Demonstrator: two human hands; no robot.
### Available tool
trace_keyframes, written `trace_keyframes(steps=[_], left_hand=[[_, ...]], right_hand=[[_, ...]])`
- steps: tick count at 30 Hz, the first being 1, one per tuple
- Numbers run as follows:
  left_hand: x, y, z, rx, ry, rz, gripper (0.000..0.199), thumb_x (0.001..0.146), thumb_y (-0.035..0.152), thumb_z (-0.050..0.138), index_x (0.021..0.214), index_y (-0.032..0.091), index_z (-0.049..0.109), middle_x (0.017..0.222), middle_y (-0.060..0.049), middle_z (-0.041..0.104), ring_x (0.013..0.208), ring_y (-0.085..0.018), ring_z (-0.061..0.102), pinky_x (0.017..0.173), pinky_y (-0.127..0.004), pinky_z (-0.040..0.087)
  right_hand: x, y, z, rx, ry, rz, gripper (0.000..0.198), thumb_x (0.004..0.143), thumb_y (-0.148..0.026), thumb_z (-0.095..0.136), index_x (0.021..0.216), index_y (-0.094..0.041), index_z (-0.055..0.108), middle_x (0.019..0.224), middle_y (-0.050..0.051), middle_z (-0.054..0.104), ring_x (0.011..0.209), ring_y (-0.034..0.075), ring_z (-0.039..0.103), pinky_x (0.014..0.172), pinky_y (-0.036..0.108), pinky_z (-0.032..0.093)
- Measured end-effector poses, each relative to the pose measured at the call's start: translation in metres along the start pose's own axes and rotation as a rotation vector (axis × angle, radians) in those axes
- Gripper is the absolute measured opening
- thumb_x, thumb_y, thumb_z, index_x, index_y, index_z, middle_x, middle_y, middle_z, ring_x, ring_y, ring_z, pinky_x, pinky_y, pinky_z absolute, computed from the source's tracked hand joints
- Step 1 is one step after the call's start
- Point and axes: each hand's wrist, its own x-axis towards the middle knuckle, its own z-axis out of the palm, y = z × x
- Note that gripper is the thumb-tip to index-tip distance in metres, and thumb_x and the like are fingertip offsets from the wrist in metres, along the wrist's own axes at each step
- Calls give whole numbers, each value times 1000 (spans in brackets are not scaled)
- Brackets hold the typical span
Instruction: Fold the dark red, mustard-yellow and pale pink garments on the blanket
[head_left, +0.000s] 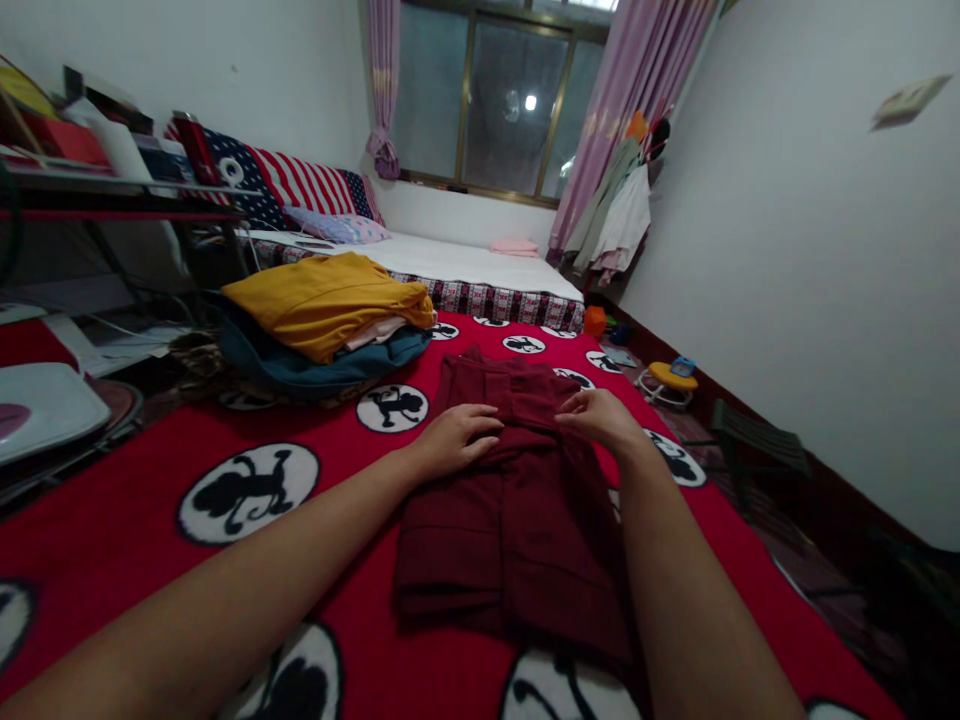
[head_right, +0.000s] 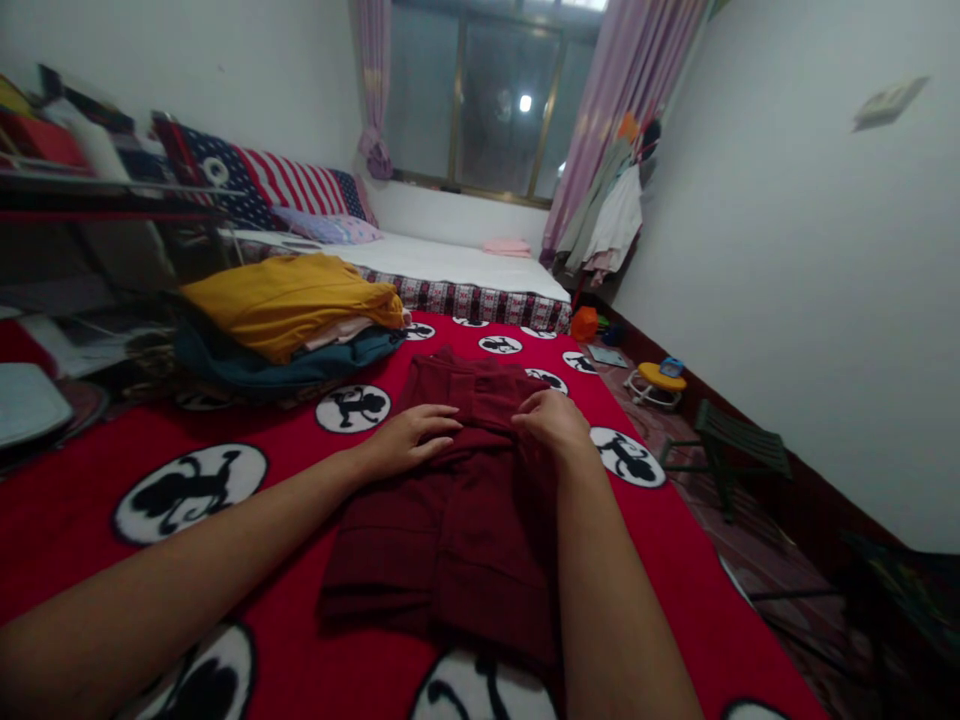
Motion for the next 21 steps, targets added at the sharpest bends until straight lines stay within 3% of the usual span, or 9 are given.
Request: trace_keyframes(steps=[3,6,8,11,14,15,18,21], left_hand=[[-1,-1,2,1,10,-5,33,92,32,51,116,18,69,133,-12,59,123,-22,55,107,-36,42],[-2,-2,2,-15,12,5,34,91,33,52,117,18,69,133,-11,59,124,-22,55,106,-34,42],[-2,-1,0,-32,-3,0,34,91,33,53,117,18,69,133,-11,60,123,-22,55,106,-35,42],[1,0,-3,-86,-5,-49,32,88,31,56,113,18,71,129,-11,63,119,-22,59,103,-34,44],[11,-3,-4,-147,58,-107,29,87,25,55,109,17,71,117,-9,69,110,-20,64,100,-31,47],[15,-6,-4,-142,86,-127,30,87,23,55,111,16,70,116,-9,69,109,-19,64,100,-31,46],[24,-23,-2,-44,126,-204,38,85,26,59,122,16,65,134,-12,58,125,-24,54,108,-36,40],[31,-46,-3,50,157,-323,41,85,29,61,124,17,64,145,-13,47,136,-28,41,114,-40,33]], right_hand=[[-5,-6,-6,5,-211,-25,18,46,-15,86,55,-21,71,48,-2,63,45,11,52,47,22,35],[-13,-19,-5,-145,-276,15,20,46,-12,86,48,-21,68,43,-2,59,42,11,49,50,24,36],[-17,-29,-4,-298,-242,42,28,51,-20,86,39,-21,61,38,0,53,45,14,51,54,28,38],[-19,-40,2,-350,-11,-23,39,62,-37,83,37,-22,57,42,4,54,61,22,61,66,33,43],[-18,-41,23,-241,188,-204,14,73,-38,74,71,-24,74,81,8,71,91,25,65,84,35,46],[-18,-38,33,-228,185,-269,19,77,-37,72,91,-24,74,102,9,71,103,25,63,91,36,45],[-18,-27,62,-318,19,-330,54,85,-38,63,135,-20,54,146,12,47,134,27,43,108,45,35],[-20,-19,77,-437,-110,-247,59,92,-46,50,144,-20,41,155,9,33,145,28,24,113,58,23]])
